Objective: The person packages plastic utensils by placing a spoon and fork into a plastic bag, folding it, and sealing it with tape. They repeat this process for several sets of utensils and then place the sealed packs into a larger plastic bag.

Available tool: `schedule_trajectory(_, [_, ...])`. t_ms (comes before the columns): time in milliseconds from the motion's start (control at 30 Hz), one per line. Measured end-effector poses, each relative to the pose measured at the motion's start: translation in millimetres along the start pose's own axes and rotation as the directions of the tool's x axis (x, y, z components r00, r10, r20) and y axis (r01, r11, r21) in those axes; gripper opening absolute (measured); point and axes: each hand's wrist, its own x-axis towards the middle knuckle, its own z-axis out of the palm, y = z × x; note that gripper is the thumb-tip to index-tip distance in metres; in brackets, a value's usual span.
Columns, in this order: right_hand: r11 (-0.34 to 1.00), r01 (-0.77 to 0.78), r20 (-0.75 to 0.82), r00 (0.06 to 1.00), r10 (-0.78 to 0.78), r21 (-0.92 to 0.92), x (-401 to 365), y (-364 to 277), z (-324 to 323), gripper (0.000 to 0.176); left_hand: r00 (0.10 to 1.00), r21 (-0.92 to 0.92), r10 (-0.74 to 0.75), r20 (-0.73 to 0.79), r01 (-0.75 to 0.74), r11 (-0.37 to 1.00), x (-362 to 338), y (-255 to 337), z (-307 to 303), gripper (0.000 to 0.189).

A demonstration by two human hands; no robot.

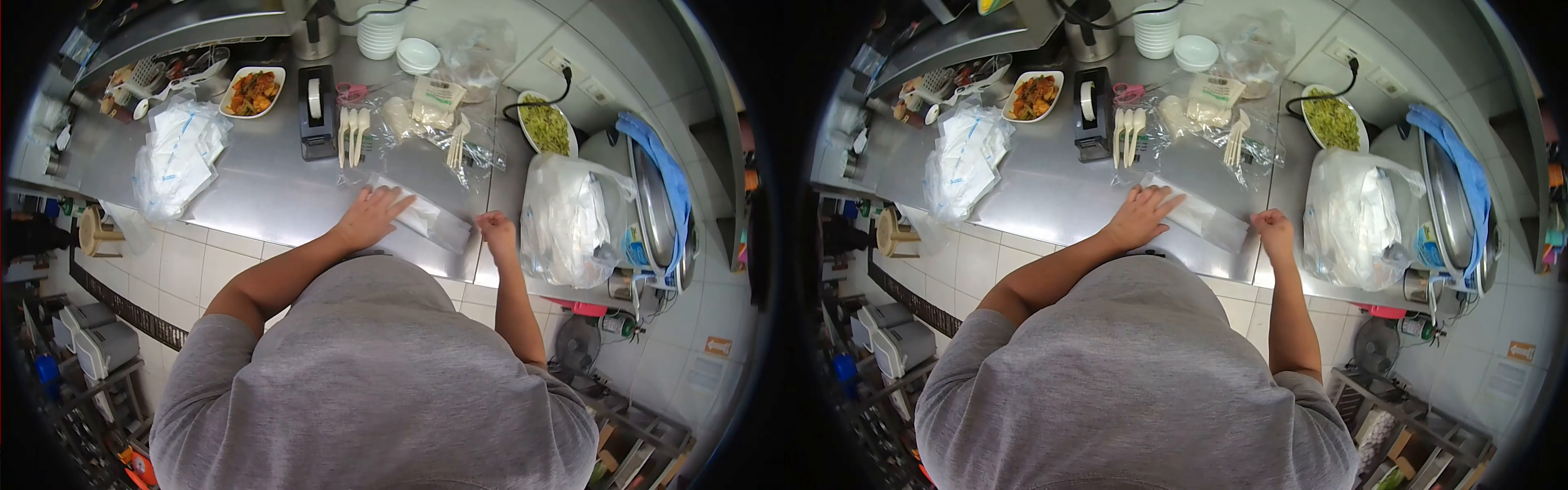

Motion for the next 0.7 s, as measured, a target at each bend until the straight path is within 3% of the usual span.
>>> schedule_trajectory(33, [0.979,-0.119,0.011,0.993,0.118,0.167,-7.6,0.5,-9.9,0.018,0.992,0.042,0.117,-0.04,-0.115,0.992,7.0,2.3,7.2,0.046])
schedule_trajectory(67, [0.976,-0.123,-0.006,0.992,0.126,0.182,-14.0,0.7,-17.5,0.018,0.968,0.09,0.238,-0.079,-0.231,0.969,16.2,2.8,13.3,0.039])
schedule_trajectory(100, [0.949,-0.157,0.056,0.987,0.148,0.273,-21.6,-2.1,-27.8,0.022,0.961,0.093,0.265,-0.076,-0.258,0.962,24.8,1.0,16.4,0.039])
schedule_trajectory(167, [0.91,-0.184,0.092,0.983,0.161,0.372,-36.9,-8.2,-47.5,0.027,0.994,-0.429,0.084,0.073,-0.044,0.902,42.6,-4.2,17.8,0.024])
schedule_trajectory(200, [0.828,-0.127,0.113,0.991,0.078,0.546,-48.3,-12.2,-50.6,0.037,0.997,-0.601,-0.039,0.062,0.069,0.796,47.9,4.6,-1.1,0.017])
schedule_trajectory(233, [0.712,-0.072,0.117,0.993,-0.014,0.698,-56.5,-19.2,-52.0,0.049,0.998,-0.6,-0.018,0.062,0.052,0.799,51.5,10.9,-16.9,0.017])
schedule_trajectory(267, [0.707,-0.064,0.102,0.995,-0.012,0.705,-62.7,-32.0,-51.9,0.049,0.963,-0.838,-0.079,0.257,0.262,0.479,52.9,15.6,-30.8,0.017])
schedule_trajectory(300, [0.572,-0.026,0.148,0.975,-0.168,0.82,-70.5,-47.5,-49.0,0.052,0.887,-0.884,-0.056,0.459,0.462,0.072,51.2,21.5,-41.6,0.017])
schedule_trajectory(333, [0.415,-0.013,0.164,0.93,-0.33,0.91,-75.1,-60.5,-45.9,0.055,0.862,-0.862,-0.021,0.506,0.507,0.001,49.6,28.2,-49.1,0.018])
schedule_trajectory(433, [0.465,0.035,0.17,0.905,-0.391,0.885,-58.7,-87.8,-42.3,0.067,0.854,-0.85,0.035,0.519,0.52,-0.079,45.1,48.2,-53.0,0.017])
schedule_trajectory(467, [0.543,0.1,0.102,0.938,-0.331,0.834,-54.2,-104.0,-42.3,0.047,0.844,-0.843,-0.001,0.537,0.536,-0.05,42.8,52.3,-49.6,0.029])
schedule_trajectory(500, [0.543,0.096,0.107,0.938,-0.331,0.834,-59.2,-117.4,-40.9,0.047,0.843,-0.842,-0.005,0.538,0.537,-0.052,39.9,59.0,-43.6,0.029])
schedule_trajectory(567, [0.799,0.275,0.022,0.941,-0.339,0.535,-63.3,-145.6,-35.6,0.024,0.733,-0.85,-0.436,0.523,0.487,-0.201,36.2,69.2,-33.7,0.051])
schedule_trajectory(600, [0.798,0.276,0.04,0.936,-0.35,0.536,-69.5,-157.6,-30.8,0.024,0.682,-0.691,-0.227,0.695,0.546,-0.475,34.4,67.6,-45.7,0.069])
schedule_trajectory(633, [0.776,0.554,0.039,0.806,-0.591,0.302,-83.1,-165.7,-24.8,0.019,0.679,-0.694,-0.246,0.692,0.532,-0.484,34.0,70.2,-59.1,0.069])
schedule_trajectory(667, [0.625,0.778,0.107,0.617,-0.779,0.062,-95.5,-167.3,-19.1,0.015,0.789,-0.535,0.067,0.611,0.474,-0.7,33.2,76.2,-71.0,0.07])
schedule_trajectory(700, [0.62,0.78,0.13,0.609,-0.782,0.079,-102.8,-165.1,-13.9,0.015,0.862,-0.305,0.321,0.392,0.451,-0.839,31.0,79.8,-76.1,0.071])
